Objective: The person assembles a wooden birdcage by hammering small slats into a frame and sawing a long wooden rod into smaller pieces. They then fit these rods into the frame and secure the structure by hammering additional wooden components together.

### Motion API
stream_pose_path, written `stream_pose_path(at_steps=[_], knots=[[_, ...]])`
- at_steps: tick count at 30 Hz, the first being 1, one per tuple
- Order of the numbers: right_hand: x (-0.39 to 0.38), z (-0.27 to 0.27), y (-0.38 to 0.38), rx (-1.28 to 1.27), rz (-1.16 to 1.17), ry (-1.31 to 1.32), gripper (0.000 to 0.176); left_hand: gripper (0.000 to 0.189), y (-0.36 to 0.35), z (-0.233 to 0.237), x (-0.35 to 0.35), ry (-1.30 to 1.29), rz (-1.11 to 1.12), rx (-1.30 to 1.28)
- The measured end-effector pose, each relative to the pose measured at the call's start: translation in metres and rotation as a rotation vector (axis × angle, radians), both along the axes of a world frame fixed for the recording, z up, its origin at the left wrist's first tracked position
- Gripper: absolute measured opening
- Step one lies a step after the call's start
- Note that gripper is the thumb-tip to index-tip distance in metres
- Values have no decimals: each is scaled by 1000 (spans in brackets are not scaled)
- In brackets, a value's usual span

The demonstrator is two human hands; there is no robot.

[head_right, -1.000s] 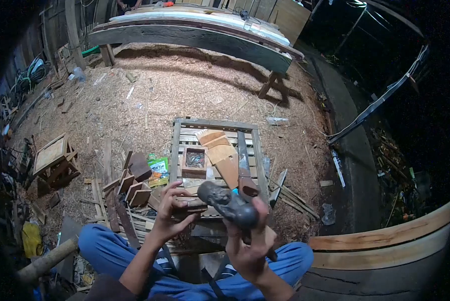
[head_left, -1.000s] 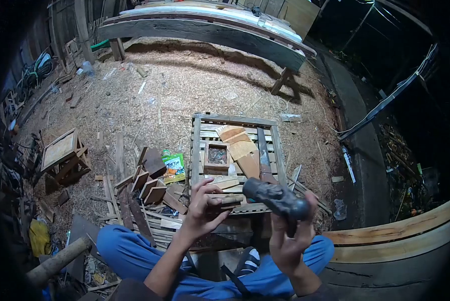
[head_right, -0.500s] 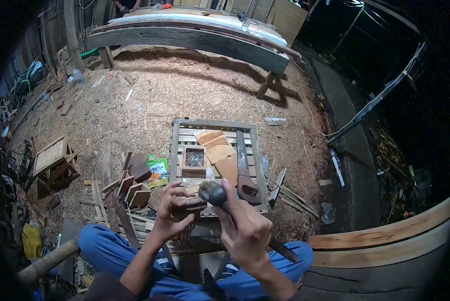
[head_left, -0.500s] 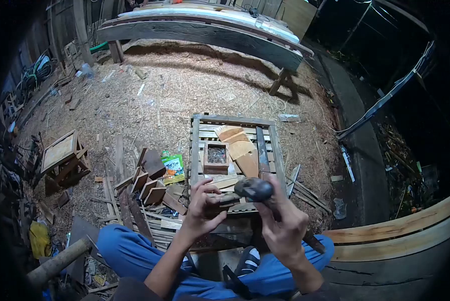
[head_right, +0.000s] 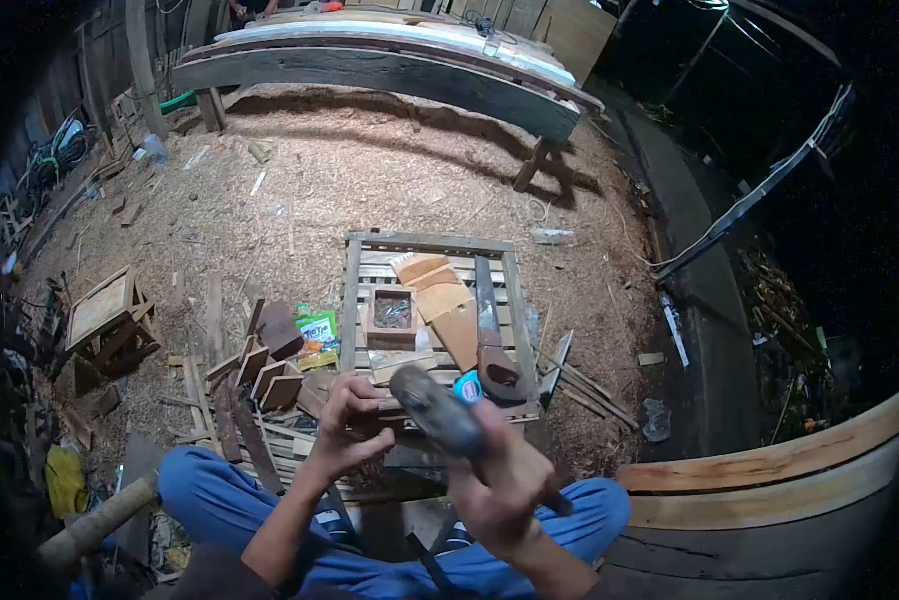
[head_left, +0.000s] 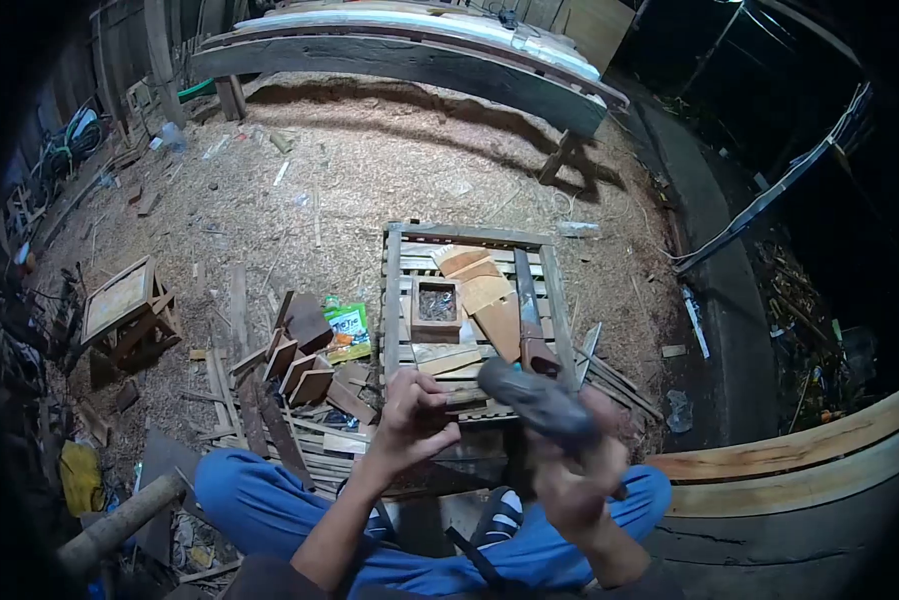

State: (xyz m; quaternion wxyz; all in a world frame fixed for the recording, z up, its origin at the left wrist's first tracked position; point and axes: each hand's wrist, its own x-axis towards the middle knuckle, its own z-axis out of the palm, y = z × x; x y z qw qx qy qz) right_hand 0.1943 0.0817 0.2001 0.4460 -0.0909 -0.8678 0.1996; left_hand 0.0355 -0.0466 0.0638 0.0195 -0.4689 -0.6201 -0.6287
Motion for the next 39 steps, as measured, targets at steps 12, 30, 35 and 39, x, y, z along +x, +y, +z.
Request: stream_pose_path(at_steps=[12, 30, 35, 39], knots=[[-1, -9, -1, -63, -117, -421, 66, 47, 4, -9, 0, -40, 12, -56], [-7, 3, 17, -260, -3, -408, 72, 47, 3, -3, -2, -105, -13, -73], [-15, -39, 56, -482, 2, -261, 69, 43, 2, 2, 0, -86, 9, -87], [-20, -86, 78, -835, 40, -218, 69, 43, -3, 9, 5, -167, -22, -103]])
